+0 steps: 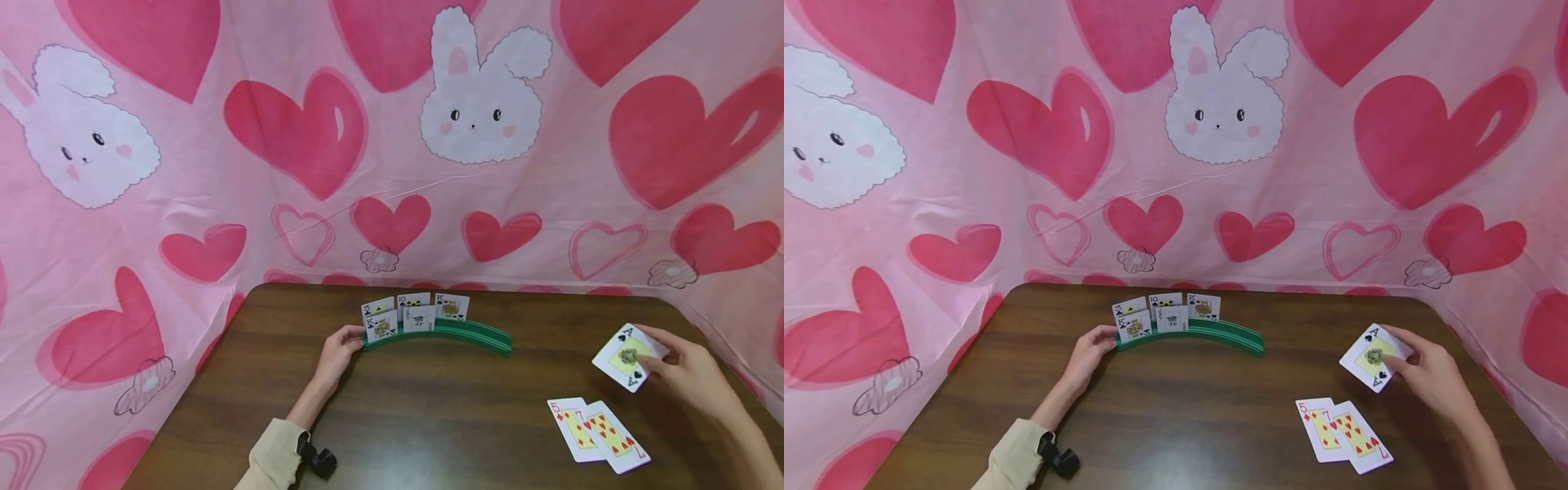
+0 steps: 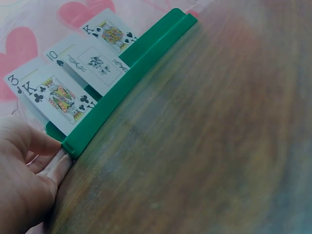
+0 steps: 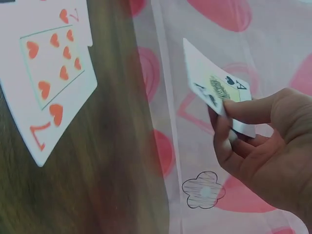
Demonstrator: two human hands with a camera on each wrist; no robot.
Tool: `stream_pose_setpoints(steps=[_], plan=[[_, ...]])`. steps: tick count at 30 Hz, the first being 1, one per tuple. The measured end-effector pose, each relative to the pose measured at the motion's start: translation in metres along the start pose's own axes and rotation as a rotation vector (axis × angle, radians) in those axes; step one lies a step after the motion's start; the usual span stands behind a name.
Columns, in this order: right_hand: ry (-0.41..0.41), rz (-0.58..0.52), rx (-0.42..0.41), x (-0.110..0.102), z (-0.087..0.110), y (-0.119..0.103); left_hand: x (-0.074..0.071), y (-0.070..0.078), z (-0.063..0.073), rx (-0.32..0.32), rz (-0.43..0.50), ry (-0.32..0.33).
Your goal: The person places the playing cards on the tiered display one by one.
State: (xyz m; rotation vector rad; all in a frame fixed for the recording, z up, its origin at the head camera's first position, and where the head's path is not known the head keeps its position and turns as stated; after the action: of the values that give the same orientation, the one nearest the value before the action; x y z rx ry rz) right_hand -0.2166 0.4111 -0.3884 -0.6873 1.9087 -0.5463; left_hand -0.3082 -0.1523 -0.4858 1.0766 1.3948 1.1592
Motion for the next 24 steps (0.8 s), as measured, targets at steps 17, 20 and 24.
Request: stream_pose_setpoints(steps=[17,20,24], plan=[[0.204,-0.235,0.084,0.007,-0.013,-0.027,0.000,-0.001,-0.001,0.001,-0.004,0.009],[0.219,-0.389,0.119,0.014,-0.017,-0.031,0.001,-0.003,-0.001,-0.012,-0.009,0.006],[0.226,-0.587,0.153,0.024,-0.023,-0.040,0.000,-0.002,0.000,-0.004,-0.015,0.000]])
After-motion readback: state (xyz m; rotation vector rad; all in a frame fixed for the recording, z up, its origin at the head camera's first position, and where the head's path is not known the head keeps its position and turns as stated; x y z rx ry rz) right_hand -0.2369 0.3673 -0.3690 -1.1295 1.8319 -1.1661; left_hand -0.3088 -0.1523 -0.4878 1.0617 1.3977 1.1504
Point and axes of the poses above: each hand's wrist, its own z-axis away from the middle knuckle, its own x-axis out of the palm, y = z × x, the point moved 7 cm from there along -z, towards the middle knuckle, and after that the axes turned 5 degrees about y, right-handed, at the moved point
